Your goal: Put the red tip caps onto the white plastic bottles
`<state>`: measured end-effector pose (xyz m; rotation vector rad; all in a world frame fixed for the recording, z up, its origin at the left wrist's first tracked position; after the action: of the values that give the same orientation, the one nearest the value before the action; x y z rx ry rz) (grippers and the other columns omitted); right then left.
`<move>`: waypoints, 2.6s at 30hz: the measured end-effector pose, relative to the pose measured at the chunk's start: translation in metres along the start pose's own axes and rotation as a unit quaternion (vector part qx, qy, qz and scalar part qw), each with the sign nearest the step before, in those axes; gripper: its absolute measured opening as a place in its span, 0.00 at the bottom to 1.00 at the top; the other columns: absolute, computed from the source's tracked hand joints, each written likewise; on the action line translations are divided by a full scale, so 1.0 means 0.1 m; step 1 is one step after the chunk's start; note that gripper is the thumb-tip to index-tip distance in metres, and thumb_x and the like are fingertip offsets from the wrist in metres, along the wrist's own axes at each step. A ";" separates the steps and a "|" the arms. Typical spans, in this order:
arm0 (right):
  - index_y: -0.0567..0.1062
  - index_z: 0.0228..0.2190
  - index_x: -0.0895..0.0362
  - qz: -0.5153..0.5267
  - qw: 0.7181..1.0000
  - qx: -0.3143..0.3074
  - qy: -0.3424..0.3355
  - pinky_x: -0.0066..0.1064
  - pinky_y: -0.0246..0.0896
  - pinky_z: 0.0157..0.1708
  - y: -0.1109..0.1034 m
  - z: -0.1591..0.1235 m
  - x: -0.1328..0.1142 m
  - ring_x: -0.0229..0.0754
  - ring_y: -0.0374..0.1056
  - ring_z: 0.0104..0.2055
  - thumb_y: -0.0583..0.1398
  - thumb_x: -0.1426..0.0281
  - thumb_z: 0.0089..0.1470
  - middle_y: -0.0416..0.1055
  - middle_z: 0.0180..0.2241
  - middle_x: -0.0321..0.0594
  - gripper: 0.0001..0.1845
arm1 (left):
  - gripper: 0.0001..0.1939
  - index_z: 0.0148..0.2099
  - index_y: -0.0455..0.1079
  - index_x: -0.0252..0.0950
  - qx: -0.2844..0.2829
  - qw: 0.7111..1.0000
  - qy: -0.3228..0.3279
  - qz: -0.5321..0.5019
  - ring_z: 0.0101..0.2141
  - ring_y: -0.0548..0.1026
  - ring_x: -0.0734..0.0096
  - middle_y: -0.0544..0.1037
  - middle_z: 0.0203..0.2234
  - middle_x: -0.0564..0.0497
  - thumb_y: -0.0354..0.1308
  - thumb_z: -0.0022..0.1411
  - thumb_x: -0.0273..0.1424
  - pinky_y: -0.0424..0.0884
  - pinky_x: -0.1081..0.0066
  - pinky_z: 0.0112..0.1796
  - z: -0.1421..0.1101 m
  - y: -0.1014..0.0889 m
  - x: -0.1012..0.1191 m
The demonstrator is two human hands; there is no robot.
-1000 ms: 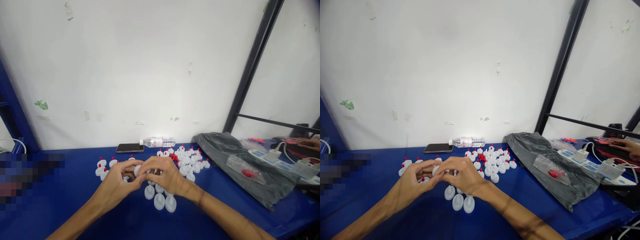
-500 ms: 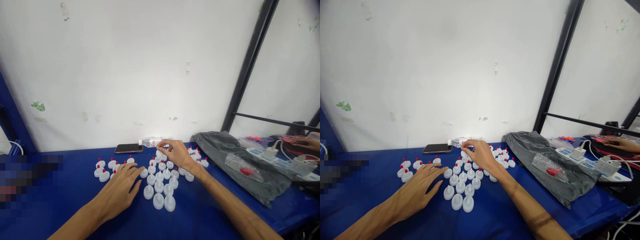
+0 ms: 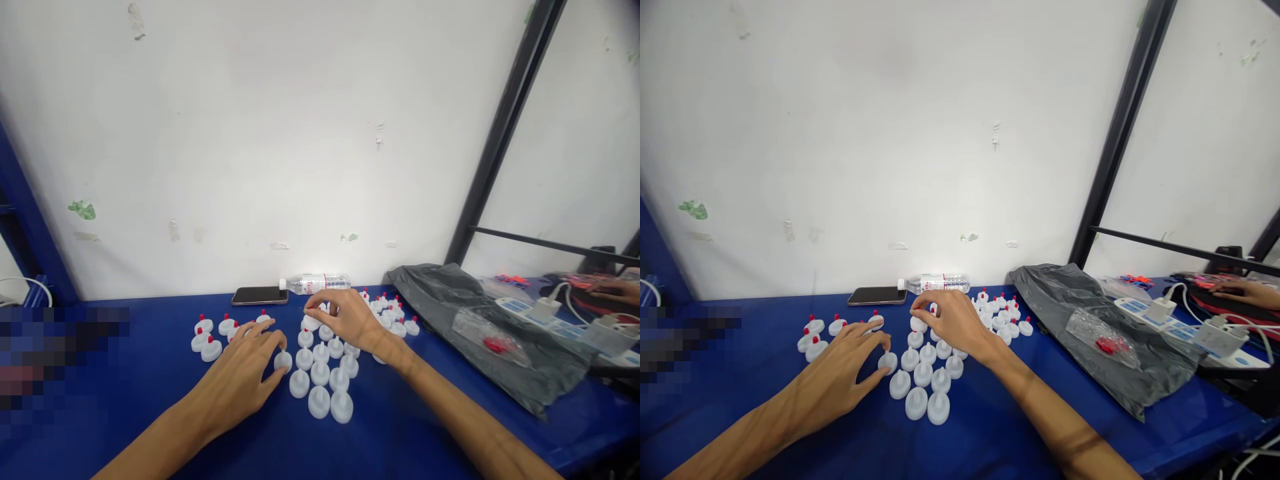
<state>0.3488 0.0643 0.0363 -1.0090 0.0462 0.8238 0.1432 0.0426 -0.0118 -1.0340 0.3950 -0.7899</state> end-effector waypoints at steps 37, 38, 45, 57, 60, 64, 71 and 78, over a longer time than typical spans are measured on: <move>0.82 0.37 0.49 -0.076 0.997 -0.007 0.001 0.27 0.61 0.37 0.10 -0.02 -0.04 0.40 0.77 0.38 0.61 0.58 0.63 0.82 0.38 0.33 0.12 | 0.18 0.58 0.69 0.43 0.140 0.984 -0.095 -0.052 0.49 0.76 0.54 0.79 0.48 0.46 0.51 0.71 0.41 0.75 0.55 0.48 0.09 -0.25 -0.22; 0.82 0.38 0.50 -0.099 0.995 0.005 0.030 0.28 0.61 0.38 -0.02 0.00 0.01 0.41 0.76 0.39 0.60 0.58 0.64 0.82 0.38 0.35 0.12 | 0.18 0.57 0.70 0.43 0.137 0.985 -0.094 -0.051 0.49 0.76 0.54 0.79 0.48 0.46 0.51 0.71 0.42 0.75 0.55 0.48 0.10 -0.25 -0.21; 0.84 0.33 0.51 -0.254 0.933 -0.140 0.212 0.28 0.57 0.30 -0.36 -0.03 0.51 0.44 0.76 0.38 0.64 0.70 0.55 0.82 0.34 0.38 0.06 | 0.18 0.54 0.72 0.41 0.116 0.989 -0.076 -0.052 0.47 0.77 0.56 0.78 0.45 0.46 0.55 0.68 0.44 0.75 0.59 0.47 0.07 -0.16 -0.22; 0.84 0.30 0.52 -0.262 0.925 -0.183 0.205 0.27 0.58 0.31 -0.06 -0.08 0.76 0.45 0.76 0.37 0.66 0.75 0.51 0.81 0.31 0.41 0.06 | 0.18 0.55 0.72 0.41 0.059 0.992 -0.083 -0.071 0.48 0.77 0.56 0.77 0.47 0.46 0.55 0.69 0.43 0.74 0.55 0.50 0.06 -0.03 -0.25; 0.82 0.26 0.54 -0.256 0.930 -0.179 0.196 0.29 0.57 0.32 -0.04 -0.09 0.79 0.46 0.76 0.36 0.64 0.77 0.50 0.81 0.30 0.41 0.07 | 0.18 0.55 0.73 0.41 0.049 0.992 -0.090 -0.076 0.48 0.76 0.56 0.77 0.47 0.46 0.55 0.69 0.43 0.74 0.55 0.51 0.07 -0.03 -0.24; 0.81 0.26 0.56 -0.228 0.944 -0.149 0.185 0.29 0.58 0.34 -0.09 -0.08 0.78 0.46 0.75 0.36 0.62 0.77 0.53 0.80 0.30 0.42 0.08 | 0.18 0.54 0.74 0.41 0.049 0.992 -0.089 -0.078 0.49 0.77 0.55 0.79 0.47 0.46 0.55 0.68 0.43 0.74 0.55 0.50 0.07 -0.05 -0.22; 0.78 0.48 0.52 -0.059 0.991 -0.037 0.111 0.29 0.65 0.40 -0.18 0.05 0.39 0.39 0.74 0.36 0.56 0.66 0.65 0.80 0.42 0.39 0.14 | 0.22 0.56 0.73 0.39 0.064 0.991 -0.099 -0.069 0.46 0.79 0.51 0.81 0.44 0.44 0.55 0.68 0.46 0.77 0.54 0.46 0.05 -0.05 -0.23; 0.81 0.39 0.54 0.260 0.963 -0.028 0.062 0.27 0.68 0.26 0.11 -0.02 -0.12 0.34 0.70 0.23 0.63 0.58 0.59 0.80 0.39 0.39 0.14 | 0.22 0.57 0.73 0.42 0.073 0.987 -0.097 -0.106 0.45 0.79 0.55 0.82 0.46 0.46 0.53 0.69 0.47 0.75 0.56 0.48 0.07 -0.07 -0.20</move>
<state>0.3340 0.0588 0.0315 -1.1179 0.4124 1.2421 0.1313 0.0600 -0.0041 -1.0150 0.0586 -0.8855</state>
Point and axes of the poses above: each hand's wrist, its own z-axis towards the middle knuckle, its own y-axis out of the palm, x = y × z, the point moved 4 cm from there along z, towards the middle knuckle
